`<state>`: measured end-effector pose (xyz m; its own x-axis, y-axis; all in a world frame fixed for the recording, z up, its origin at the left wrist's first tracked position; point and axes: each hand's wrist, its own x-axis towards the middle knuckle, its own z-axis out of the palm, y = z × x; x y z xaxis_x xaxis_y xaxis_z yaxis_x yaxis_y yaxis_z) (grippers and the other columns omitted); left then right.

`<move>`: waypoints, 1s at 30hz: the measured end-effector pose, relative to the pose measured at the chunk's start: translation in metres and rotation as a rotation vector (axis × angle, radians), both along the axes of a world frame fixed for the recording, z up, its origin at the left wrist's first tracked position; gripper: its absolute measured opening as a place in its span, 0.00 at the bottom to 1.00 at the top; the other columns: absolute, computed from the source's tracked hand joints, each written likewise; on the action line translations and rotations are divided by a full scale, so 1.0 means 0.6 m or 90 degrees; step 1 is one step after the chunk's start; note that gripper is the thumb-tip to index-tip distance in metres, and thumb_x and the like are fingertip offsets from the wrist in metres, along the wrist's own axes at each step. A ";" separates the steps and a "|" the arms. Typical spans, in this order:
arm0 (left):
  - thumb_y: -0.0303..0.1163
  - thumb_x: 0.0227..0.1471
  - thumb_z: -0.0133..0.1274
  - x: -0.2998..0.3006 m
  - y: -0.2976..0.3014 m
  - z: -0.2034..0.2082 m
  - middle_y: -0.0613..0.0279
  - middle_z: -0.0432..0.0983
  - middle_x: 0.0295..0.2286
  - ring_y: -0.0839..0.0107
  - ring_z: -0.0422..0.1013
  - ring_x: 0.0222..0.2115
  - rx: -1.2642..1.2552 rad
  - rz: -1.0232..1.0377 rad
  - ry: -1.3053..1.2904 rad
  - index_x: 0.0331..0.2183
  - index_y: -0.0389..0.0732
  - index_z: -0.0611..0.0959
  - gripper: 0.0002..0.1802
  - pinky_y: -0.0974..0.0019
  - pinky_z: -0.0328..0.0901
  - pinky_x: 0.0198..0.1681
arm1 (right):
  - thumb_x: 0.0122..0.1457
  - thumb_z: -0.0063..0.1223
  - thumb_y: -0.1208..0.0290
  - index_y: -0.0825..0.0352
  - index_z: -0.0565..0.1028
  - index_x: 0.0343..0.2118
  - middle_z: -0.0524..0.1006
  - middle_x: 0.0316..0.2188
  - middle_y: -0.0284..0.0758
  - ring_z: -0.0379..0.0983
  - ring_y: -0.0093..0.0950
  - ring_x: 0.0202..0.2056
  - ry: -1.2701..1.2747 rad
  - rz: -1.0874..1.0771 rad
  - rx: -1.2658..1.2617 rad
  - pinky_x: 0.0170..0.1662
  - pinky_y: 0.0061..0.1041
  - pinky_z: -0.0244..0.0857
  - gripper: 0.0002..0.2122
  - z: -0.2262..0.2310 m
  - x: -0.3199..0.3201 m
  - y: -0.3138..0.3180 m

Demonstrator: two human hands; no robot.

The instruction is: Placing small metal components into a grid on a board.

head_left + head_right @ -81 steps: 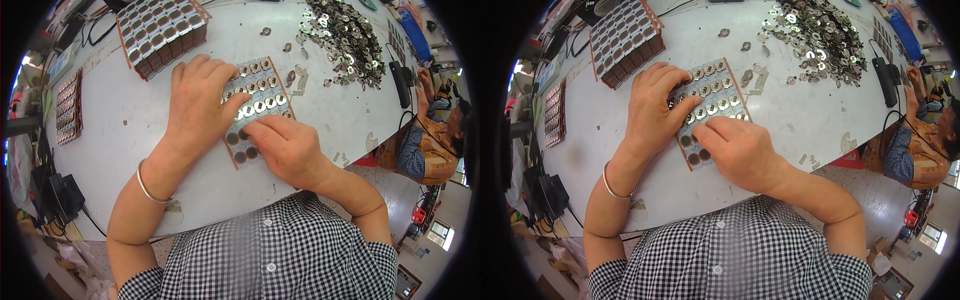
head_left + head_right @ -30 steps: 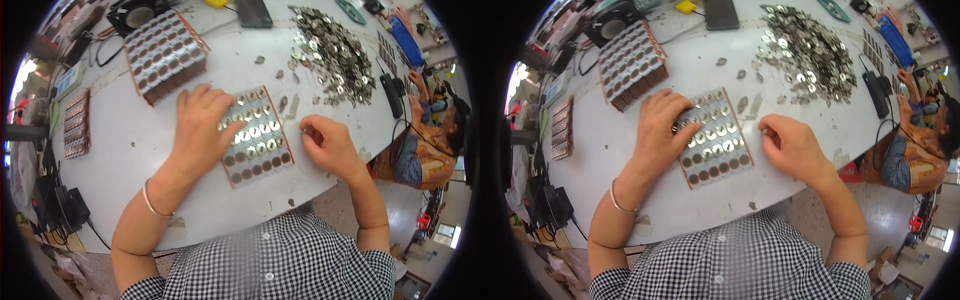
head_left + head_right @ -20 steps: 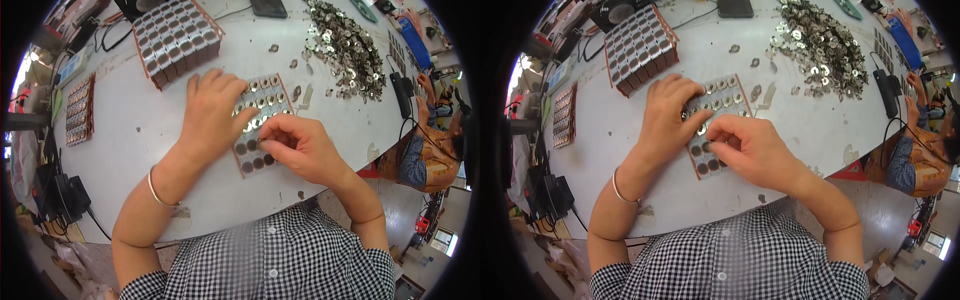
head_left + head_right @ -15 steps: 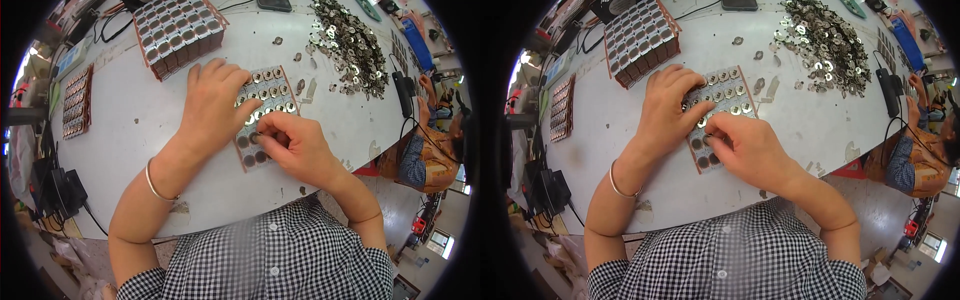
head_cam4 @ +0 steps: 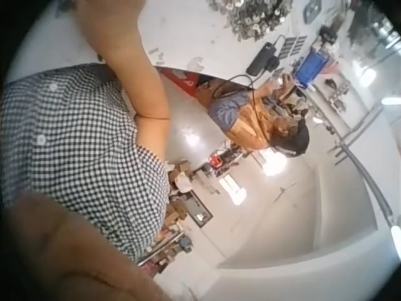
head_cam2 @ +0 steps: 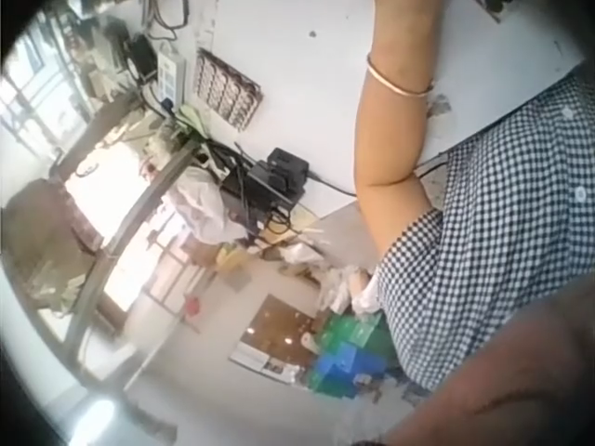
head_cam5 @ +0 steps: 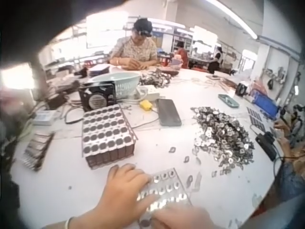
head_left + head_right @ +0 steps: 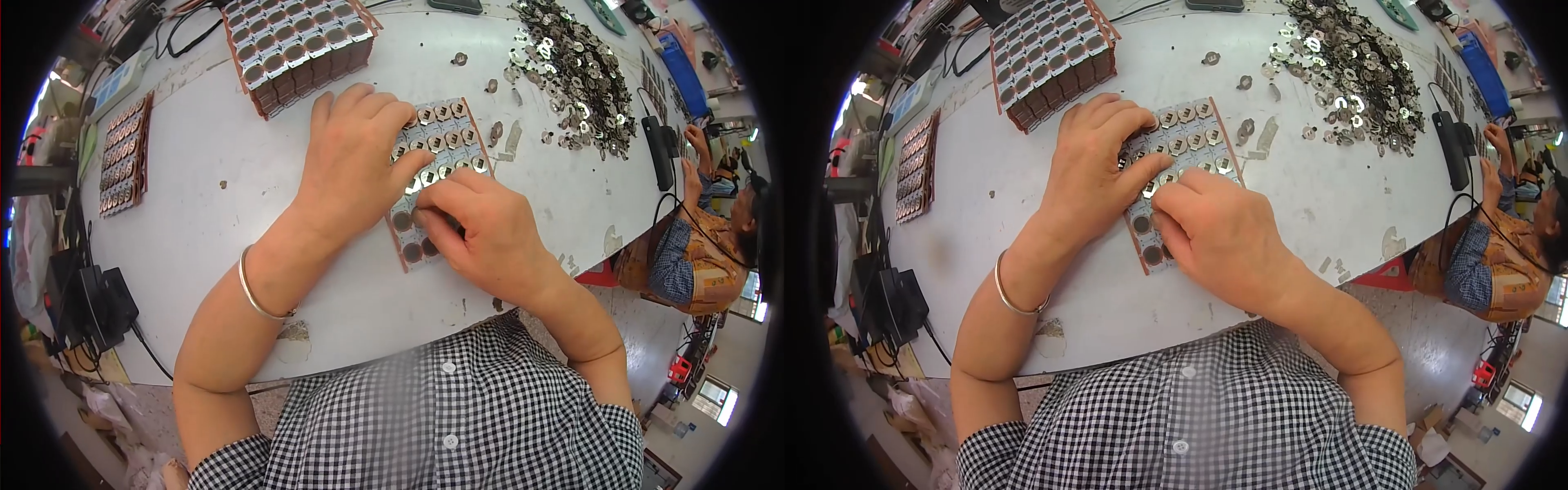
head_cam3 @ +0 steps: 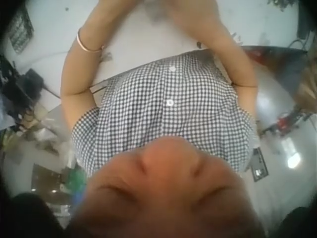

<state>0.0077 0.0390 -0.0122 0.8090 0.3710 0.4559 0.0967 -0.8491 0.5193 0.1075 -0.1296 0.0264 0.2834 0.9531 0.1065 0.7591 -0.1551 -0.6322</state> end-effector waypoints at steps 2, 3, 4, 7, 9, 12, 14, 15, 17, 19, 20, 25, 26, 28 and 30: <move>0.33 0.44 0.67 0.003 0.000 0.001 0.56 0.80 0.39 0.53 0.70 0.49 0.000 -0.002 0.002 0.38 0.36 0.82 0.18 0.53 0.59 0.56 | 0.54 0.64 0.80 0.67 0.79 0.36 0.79 0.30 0.34 0.77 0.31 0.30 -0.097 0.008 0.038 0.32 0.28 0.72 0.07 -0.006 -0.001 0.000; 0.33 0.44 0.67 0.004 0.000 0.001 0.56 0.80 0.39 0.53 0.70 0.49 -0.002 -0.003 0.005 0.38 0.36 0.82 0.18 0.53 0.59 0.56 | 0.52 0.64 0.80 0.66 0.80 0.37 0.79 0.31 0.34 0.77 0.32 0.31 -0.113 -0.002 0.108 0.33 0.30 0.72 0.09 -0.011 -0.003 0.000; 0.33 0.44 0.67 0.004 0.000 -0.001 0.56 0.80 0.39 0.53 0.70 0.49 -0.001 -0.003 0.004 0.38 0.36 0.82 0.18 0.53 0.59 0.56 | 0.51 0.65 0.79 0.65 0.81 0.38 0.80 0.33 0.33 0.77 0.34 0.32 -0.129 -0.011 0.178 0.34 0.31 0.72 0.10 -0.016 -0.004 -0.001; 0.34 0.41 0.70 0.006 0.000 -0.004 0.60 0.78 0.33 0.58 0.70 0.43 0.017 0.000 -0.048 0.36 0.38 0.83 0.19 0.49 0.58 0.52 | 0.49 0.66 0.80 0.64 0.81 0.38 0.81 0.34 0.33 0.77 0.34 0.34 -0.092 0.056 0.169 0.35 0.32 0.72 0.12 -0.021 0.000 -0.005; 0.34 0.41 0.70 0.004 0.000 -0.003 0.60 0.78 0.33 0.58 0.70 0.43 0.011 0.001 -0.038 0.36 0.38 0.83 0.19 0.49 0.58 0.52 | 0.48 0.66 0.81 0.64 0.81 0.38 0.81 0.35 0.33 0.77 0.34 0.33 -0.092 0.056 0.153 0.35 0.32 0.72 0.13 -0.017 -0.004 -0.007; 0.33 0.44 0.67 0.002 -0.002 0.002 0.56 0.80 0.39 0.53 0.70 0.49 0.001 0.008 0.007 0.38 0.37 0.83 0.18 0.53 0.60 0.56 | 0.48 0.65 0.81 0.65 0.80 0.40 0.81 0.34 0.35 0.77 0.35 0.33 -0.090 0.048 0.147 0.35 0.31 0.72 0.14 -0.023 -0.008 -0.008; 0.33 0.44 0.67 0.002 -0.002 0.004 0.56 0.80 0.39 0.53 0.70 0.49 0.002 0.011 0.009 0.38 0.37 0.83 0.18 0.53 0.60 0.56 | 0.48 0.65 0.82 0.65 0.79 0.40 0.82 0.34 0.35 0.77 0.35 0.32 -0.091 0.038 0.158 0.34 0.31 0.72 0.15 -0.026 -0.011 -0.008; 0.33 0.44 0.67 0.003 -0.002 0.005 0.56 0.80 0.39 0.53 0.70 0.49 0.002 0.013 0.011 0.38 0.37 0.83 0.18 0.53 0.60 0.56 | 0.49 0.65 0.82 0.66 0.79 0.41 0.82 0.34 0.36 0.78 0.35 0.32 -0.064 0.031 0.149 0.34 0.31 0.72 0.15 -0.026 -0.012 -0.008; 0.33 0.44 0.67 0.003 -0.004 0.010 0.56 0.80 0.39 0.53 0.70 0.50 0.003 0.010 0.018 0.38 0.36 0.83 0.18 0.53 0.60 0.56 | 0.49 0.64 0.82 0.66 0.78 0.41 0.82 0.33 0.36 0.78 0.35 0.31 -0.038 0.018 0.137 0.33 0.31 0.73 0.15 -0.028 -0.016 -0.011; 0.33 0.44 0.67 0.005 -0.004 0.013 0.56 0.80 0.40 0.53 0.70 0.50 0.004 0.002 0.022 0.38 0.36 0.83 0.18 0.53 0.60 0.56 | 0.50 0.64 0.82 0.66 0.78 0.41 0.82 0.33 0.37 0.79 0.36 0.31 -0.064 0.011 0.183 0.33 0.33 0.73 0.15 -0.032 -0.018 -0.009; 0.33 0.44 0.67 0.004 -0.003 0.013 0.56 0.80 0.40 0.53 0.70 0.50 0.001 0.008 0.023 0.39 0.36 0.83 0.19 0.53 0.60 0.56 | 0.50 0.64 0.82 0.66 0.78 0.41 0.82 0.33 0.37 0.79 0.36 0.31 -0.068 0.004 0.181 0.33 0.33 0.73 0.15 -0.031 -0.018 -0.010; 0.32 0.45 0.67 0.005 -0.004 0.013 0.55 0.80 0.41 0.53 0.70 0.51 0.011 0.009 0.028 0.40 0.36 0.83 0.20 0.53 0.61 0.57 | 0.51 0.62 0.82 0.68 0.77 0.43 0.82 0.35 0.39 0.80 0.37 0.32 -0.088 -0.011 0.159 0.33 0.32 0.75 0.15 -0.033 -0.029 -0.018; 0.32 0.45 0.67 0.005 -0.004 0.013 0.55 0.80 0.41 0.52 0.70 0.51 0.001 0.007 0.032 0.40 0.36 0.83 0.20 0.53 0.61 0.57 | 0.51 0.62 0.82 0.68 0.77 0.43 0.82 0.35 0.39 0.80 0.37 0.32 -0.093 -0.015 0.161 0.33 0.32 0.75 0.15 -0.028 -0.025 -0.020; 0.32 0.44 0.67 0.005 -0.004 0.012 0.55 0.80 0.41 0.52 0.69 0.51 -0.005 0.001 0.030 0.40 0.36 0.83 0.20 0.53 0.61 0.57 | 0.53 0.60 0.83 0.69 0.78 0.44 0.81 0.38 0.40 0.80 0.37 0.33 -0.013 0.034 0.158 0.34 0.32 0.75 0.14 -0.018 -0.014 -0.021; 0.32 0.45 0.67 0.001 -0.005 0.009 0.55 0.80 0.42 0.52 0.69 0.52 0.013 0.024 0.042 0.41 0.36 0.83 0.20 0.53 0.61 0.58 | 0.54 0.59 0.83 0.68 0.78 0.45 0.81 0.39 0.41 0.80 0.35 0.32 -0.079 0.008 0.202 0.35 0.31 0.75 0.15 -0.017 0.039 -0.019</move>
<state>0.0080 0.0359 -0.0068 0.8228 0.3931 0.4105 0.1621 -0.8545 0.4934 0.1306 -0.1411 0.0164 0.2387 0.8701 0.4311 0.8341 0.0437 -0.5499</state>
